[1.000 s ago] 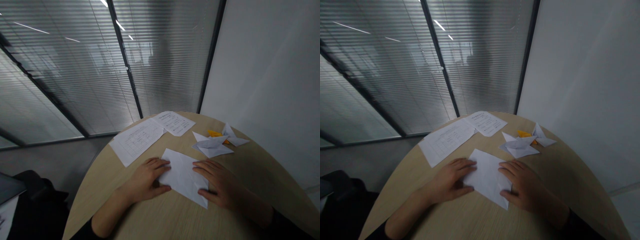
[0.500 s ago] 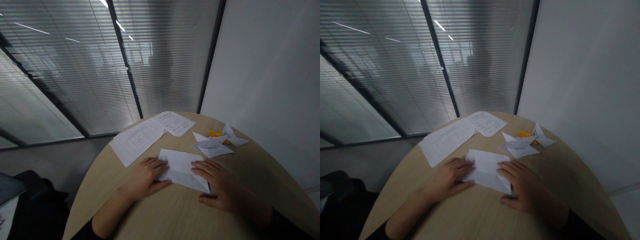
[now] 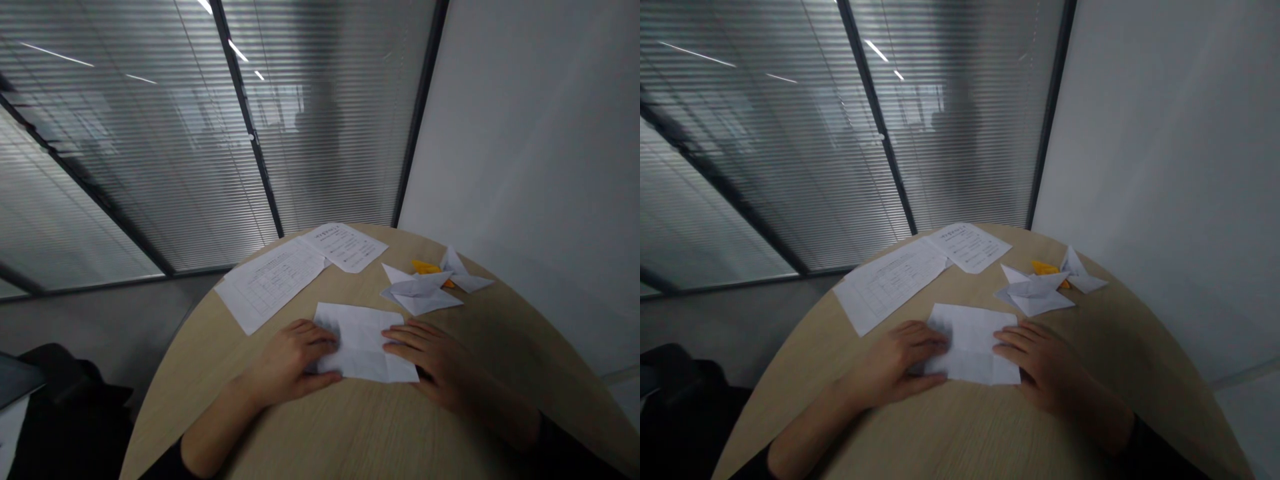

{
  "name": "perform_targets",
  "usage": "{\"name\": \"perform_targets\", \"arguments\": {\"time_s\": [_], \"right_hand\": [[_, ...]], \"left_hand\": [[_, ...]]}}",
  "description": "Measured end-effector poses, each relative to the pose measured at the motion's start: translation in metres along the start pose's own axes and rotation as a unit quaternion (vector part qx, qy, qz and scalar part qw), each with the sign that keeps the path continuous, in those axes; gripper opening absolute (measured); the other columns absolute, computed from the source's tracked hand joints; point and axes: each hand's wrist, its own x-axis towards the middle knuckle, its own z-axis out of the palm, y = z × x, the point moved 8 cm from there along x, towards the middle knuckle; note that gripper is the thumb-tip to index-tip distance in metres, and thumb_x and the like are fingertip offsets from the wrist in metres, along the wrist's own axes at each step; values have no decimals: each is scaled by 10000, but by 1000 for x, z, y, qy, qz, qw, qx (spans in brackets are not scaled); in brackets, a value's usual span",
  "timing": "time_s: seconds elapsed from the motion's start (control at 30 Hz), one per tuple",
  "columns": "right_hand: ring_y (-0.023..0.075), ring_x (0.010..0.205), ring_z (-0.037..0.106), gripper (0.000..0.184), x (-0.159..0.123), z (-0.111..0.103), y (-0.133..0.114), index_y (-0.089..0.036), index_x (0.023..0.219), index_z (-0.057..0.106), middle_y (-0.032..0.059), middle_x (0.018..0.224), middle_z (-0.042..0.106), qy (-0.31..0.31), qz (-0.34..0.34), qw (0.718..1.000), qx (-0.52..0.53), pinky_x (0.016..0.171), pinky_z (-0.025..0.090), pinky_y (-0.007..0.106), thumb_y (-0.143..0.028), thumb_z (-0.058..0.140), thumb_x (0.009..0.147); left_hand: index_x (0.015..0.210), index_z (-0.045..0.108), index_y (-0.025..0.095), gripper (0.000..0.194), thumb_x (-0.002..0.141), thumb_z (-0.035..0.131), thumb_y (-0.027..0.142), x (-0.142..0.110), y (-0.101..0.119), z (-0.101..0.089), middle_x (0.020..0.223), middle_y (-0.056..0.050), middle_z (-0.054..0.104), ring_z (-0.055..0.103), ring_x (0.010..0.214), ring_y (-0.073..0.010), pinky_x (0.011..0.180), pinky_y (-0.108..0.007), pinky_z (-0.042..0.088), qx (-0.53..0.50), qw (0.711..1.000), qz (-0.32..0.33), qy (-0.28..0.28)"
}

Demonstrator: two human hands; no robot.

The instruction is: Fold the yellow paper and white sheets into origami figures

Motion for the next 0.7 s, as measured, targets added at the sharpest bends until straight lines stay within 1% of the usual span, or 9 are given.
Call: {"name": "perform_targets", "arguments": {"time_s": [0.17,0.27,0.5,0.6,0.7], "right_hand": [[352,1550,680,563,2,-8,-4,-246,1554,750,141,1674,733,8,9,1000,23,1359,475,611,-300,793,995],[353,1563,673,532,4,-9,-8,-260,1570,744,135,1692,721,-7,4,999,34,1361,475,613,-385,807,1057],[360,1576,665,488,4,-6,-5,-272,1569,753,131,1712,708,-18,6,999,35,1361,477,616,-420,783,1105],[355,1570,670,475,4,-5,-3,-286,1574,755,122,1708,713,-19,4,999,37,1352,487,611,-438,766,1125],[359,1554,680,486,4,-5,-4,-284,1569,762,123,1692,727,-16,-5,999,38,1339,496,614,-460,782,1116]], "left_hand": [[1342,808,229,372,1118,801,526,1,0,3,1333,-100,862,823,1207,-325,1081,-515,622,1,1000,-1,1],[1338,801,230,358,1117,799,512,1,1,3,1329,-98,861,824,1192,-326,1060,-505,621,0,1000,-2,1],[1290,794,225,320,1144,756,507,2,6,5,1252,-106,860,817,1110,-313,1004,-478,618,8,1000,4,3],[1297,792,225,325,1139,766,508,2,7,8,1248,-104,855,813,1121,-313,1005,-475,619,8,1000,12,-2],[1294,792,228,304,1142,768,491,2,9,7,1266,-96,856,812,1144,-308,1026,-475,617,1,1000,26,-1]]}}
